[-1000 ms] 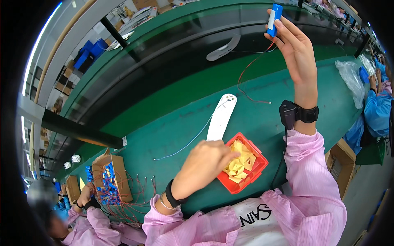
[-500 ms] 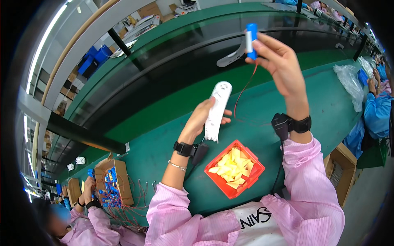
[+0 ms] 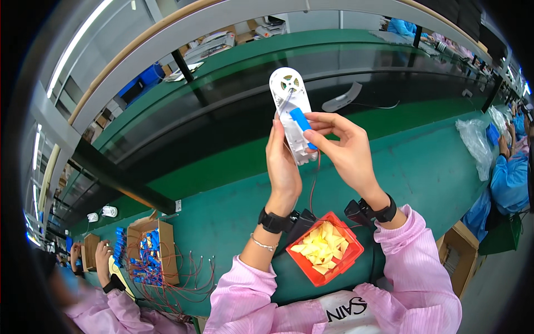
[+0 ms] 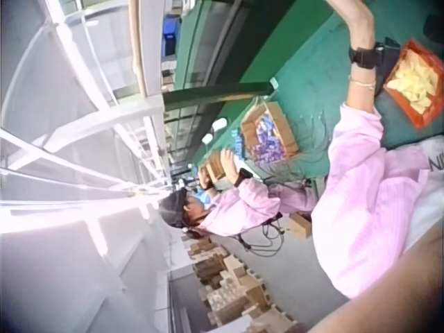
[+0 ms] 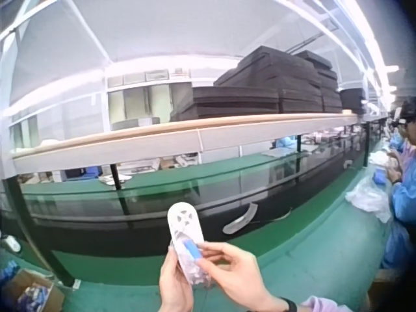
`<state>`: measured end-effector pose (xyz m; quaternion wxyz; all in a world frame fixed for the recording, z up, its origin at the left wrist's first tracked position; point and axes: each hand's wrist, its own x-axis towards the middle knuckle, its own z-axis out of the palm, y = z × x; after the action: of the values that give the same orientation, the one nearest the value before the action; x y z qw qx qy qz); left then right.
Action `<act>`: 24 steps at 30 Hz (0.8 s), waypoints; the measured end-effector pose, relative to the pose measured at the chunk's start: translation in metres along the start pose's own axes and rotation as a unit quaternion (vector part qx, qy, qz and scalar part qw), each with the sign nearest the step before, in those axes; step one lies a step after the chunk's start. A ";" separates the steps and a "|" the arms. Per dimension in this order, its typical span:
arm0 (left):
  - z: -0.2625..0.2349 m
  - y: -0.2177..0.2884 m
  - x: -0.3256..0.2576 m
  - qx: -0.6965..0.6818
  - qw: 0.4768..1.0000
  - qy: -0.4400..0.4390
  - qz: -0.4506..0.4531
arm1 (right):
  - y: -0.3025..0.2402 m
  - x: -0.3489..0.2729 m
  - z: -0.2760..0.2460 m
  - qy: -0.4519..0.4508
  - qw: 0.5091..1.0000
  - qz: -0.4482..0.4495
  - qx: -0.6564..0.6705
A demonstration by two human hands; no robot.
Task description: Assembling small electronic devices by inserting batteries and components into plastic housings on a production line.
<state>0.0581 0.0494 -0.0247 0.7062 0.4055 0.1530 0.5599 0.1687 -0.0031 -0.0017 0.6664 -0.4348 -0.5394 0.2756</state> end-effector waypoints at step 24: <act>0.011 -0.003 -0.015 0.054 0.995 0.041 0.077 | -0.007 -0.009 0.011 -0.007 0.940 -0.211 -0.266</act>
<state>0.0624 0.0313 -0.0235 0.6312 0.4308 0.1802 0.6194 0.1553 -0.0108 0.0003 0.5654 -0.4705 -0.6771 -0.0220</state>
